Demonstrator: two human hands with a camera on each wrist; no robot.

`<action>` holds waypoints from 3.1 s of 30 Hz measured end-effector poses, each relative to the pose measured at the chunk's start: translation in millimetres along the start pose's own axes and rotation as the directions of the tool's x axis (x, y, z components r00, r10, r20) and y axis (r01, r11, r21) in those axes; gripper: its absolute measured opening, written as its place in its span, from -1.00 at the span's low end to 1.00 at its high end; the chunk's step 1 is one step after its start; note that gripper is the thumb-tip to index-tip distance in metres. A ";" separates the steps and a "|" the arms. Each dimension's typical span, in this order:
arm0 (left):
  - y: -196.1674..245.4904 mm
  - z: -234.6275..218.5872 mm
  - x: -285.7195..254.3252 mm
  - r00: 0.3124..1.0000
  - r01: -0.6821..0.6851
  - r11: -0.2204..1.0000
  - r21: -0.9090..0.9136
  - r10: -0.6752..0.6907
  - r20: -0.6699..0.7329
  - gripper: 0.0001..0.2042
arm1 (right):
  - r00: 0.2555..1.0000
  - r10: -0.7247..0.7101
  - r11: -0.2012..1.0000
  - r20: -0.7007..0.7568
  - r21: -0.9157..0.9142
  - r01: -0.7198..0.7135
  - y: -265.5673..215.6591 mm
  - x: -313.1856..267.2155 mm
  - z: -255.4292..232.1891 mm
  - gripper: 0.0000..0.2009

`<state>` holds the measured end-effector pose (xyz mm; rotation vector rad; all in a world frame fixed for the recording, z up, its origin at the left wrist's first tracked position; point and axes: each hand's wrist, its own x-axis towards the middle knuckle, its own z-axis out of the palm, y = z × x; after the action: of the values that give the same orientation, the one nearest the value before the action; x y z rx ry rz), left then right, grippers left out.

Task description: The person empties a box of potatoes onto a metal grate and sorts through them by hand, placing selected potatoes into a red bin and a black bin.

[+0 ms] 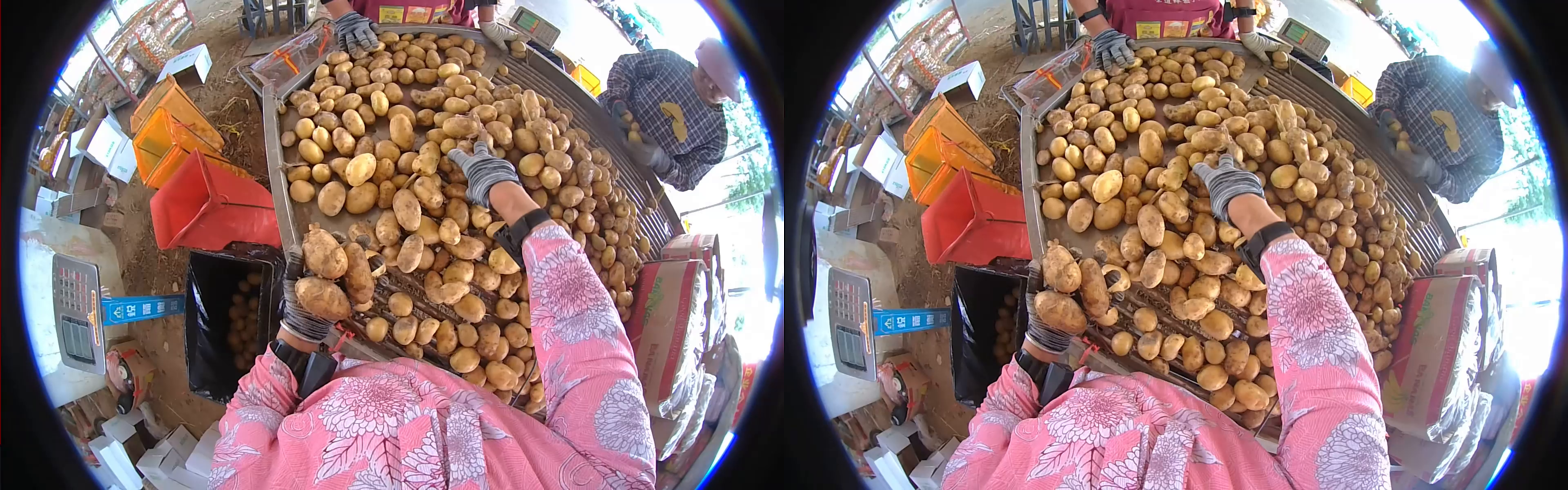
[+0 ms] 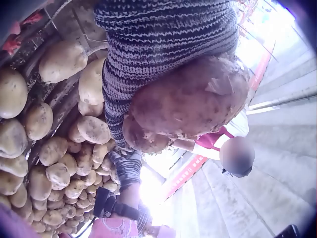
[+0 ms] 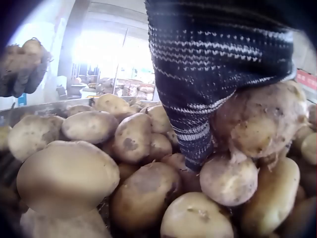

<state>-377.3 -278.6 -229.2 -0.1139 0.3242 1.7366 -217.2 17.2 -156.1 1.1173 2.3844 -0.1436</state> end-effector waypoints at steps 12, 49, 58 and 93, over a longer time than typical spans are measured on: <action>-1.1 6.3 10.3 0.994 0.108 0.990 0.095 -0.105 -0.033 -0.46 | 0.993 0.102 0.990 0.061 0.094 -0.107 8.7 15.7 3.8 -0.17; 5.1 36.5 26.1 0.983 0.056 0.998 0.037 -0.061 0.175 -0.37 | 0.966 0.220 -0.929 -0.136 0.272 0.250 30.6 -189.2 172.5 -0.48; -3.3 78.7 35.2 0.944 0.167 0.980 -0.111 -0.126 0.304 -0.28 | 0.921 0.373 -0.899 -0.111 0.202 0.388 2.5 -236.0 166.6 -0.69; -0.2 62.7 108.6 0.984 0.066 0.971 0.231 -0.102 0.147 -0.32 | 0.926 0.332 -0.941 -0.177 -0.001 0.337 -12.3 -242.9 163.9 -0.66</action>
<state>-391.6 -158.2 -197.0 0.1716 0.3916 1.6017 -31.0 -207.7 -183.3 -0.4328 -0.0936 1.9194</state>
